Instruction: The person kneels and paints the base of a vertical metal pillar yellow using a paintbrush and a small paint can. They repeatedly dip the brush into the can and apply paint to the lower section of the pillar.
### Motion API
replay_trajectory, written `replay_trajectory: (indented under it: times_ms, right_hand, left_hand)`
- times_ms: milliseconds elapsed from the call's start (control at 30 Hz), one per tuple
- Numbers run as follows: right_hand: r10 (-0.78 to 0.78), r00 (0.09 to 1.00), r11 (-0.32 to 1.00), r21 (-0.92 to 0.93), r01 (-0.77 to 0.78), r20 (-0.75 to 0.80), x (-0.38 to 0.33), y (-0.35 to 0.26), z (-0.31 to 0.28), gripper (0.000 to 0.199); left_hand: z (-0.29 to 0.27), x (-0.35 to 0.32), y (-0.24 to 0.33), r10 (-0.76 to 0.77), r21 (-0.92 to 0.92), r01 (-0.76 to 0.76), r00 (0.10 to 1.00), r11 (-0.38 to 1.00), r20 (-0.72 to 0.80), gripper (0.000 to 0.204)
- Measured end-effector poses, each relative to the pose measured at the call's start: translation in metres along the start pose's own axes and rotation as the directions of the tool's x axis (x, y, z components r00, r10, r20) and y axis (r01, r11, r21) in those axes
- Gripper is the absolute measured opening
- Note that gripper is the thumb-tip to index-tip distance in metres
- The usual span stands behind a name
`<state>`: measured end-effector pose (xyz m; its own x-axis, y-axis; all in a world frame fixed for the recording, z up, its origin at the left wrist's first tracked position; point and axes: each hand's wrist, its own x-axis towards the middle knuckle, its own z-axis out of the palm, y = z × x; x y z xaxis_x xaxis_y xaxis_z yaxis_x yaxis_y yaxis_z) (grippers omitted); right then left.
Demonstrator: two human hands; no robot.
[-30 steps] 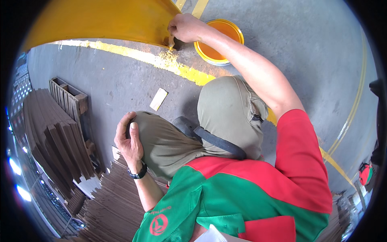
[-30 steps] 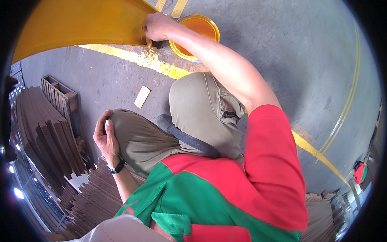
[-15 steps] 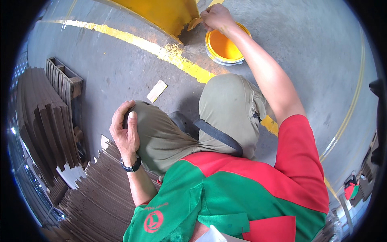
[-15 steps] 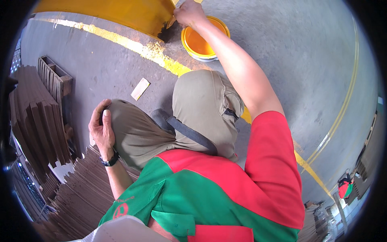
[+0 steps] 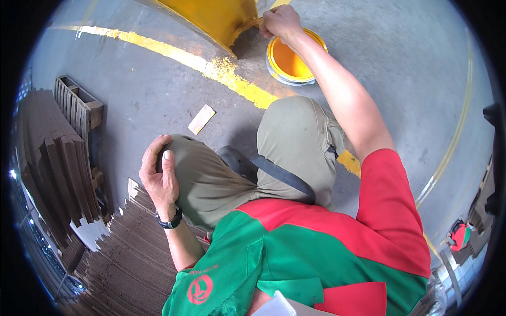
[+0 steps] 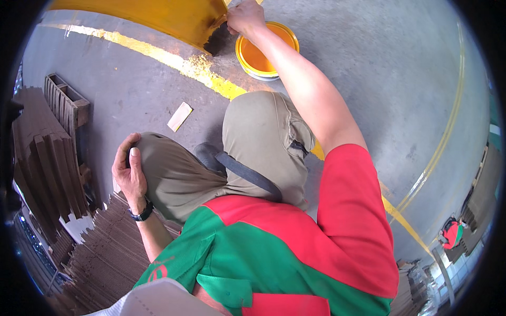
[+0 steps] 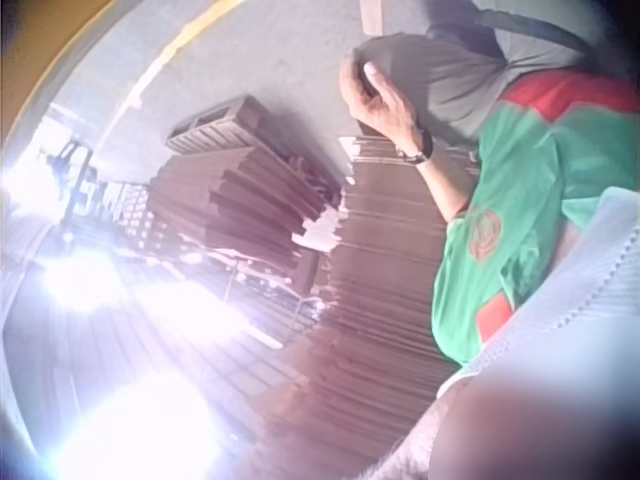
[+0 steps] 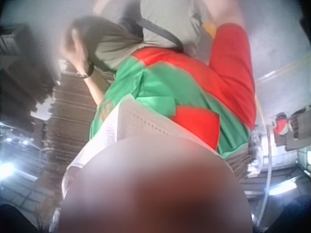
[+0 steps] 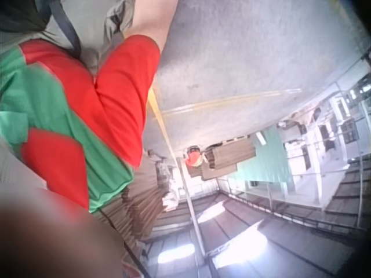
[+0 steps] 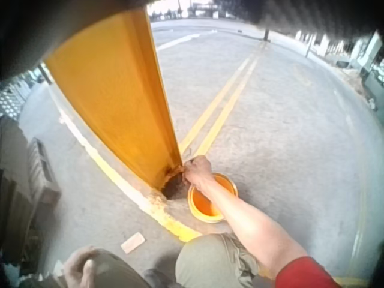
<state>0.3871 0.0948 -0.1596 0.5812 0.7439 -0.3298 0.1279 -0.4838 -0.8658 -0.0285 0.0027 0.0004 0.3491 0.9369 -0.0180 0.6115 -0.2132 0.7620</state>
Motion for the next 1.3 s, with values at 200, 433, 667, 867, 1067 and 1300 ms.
replay_trajectory:
  times_ms: [200,433,667,867,1067,1300]
  right_hand:
    - [0.036,0.999,0.997,-0.074,-0.035,0.018,0.0,-0.012,0.024,0.031]
    - [-0.109,0.99,0.974,-0.187,0.124,0.085,-0.008,-0.004,0.019,0.026]
    - [0.073,0.989,0.982,0.163,-0.094,0.13,-0.003,0.003,0.036,0.03]
    - [-0.011,0.988,0.974,-0.221,0.045,0.151,-0.021,-0.017,0.033,0.026]
    - [-0.001,0.993,0.988,0.155,-0.016,0.114,-0.015,-0.004,0.025,0.024]
    - [-0.315,0.929,0.894,-0.268,0.36,0.196,-0.012,0.009,0.02,0.03]
  left_hand:
    - [0.002,0.001,-0.002,0.031,0.025,-0.031,0.999,0.999,0.005,0.026]
    - [0.002,-0.001,0.001,-0.018,-0.062,0.018,1.0,0.998,0.001,0.026]
    - [0.003,-0.002,0.002,0.037,0.009,-0.037,0.999,0.999,-0.012,0.026]
    - [0.004,0.001,0.004,-0.004,0.017,0.004,1.0,1.0,0.013,0.028]
    - [0.003,-0.002,0.007,0.006,0.031,-0.005,1.0,0.999,-0.018,0.031]
    - [0.006,0.004,0.004,-0.015,0.023,0.015,1.0,1.0,0.017,0.035]
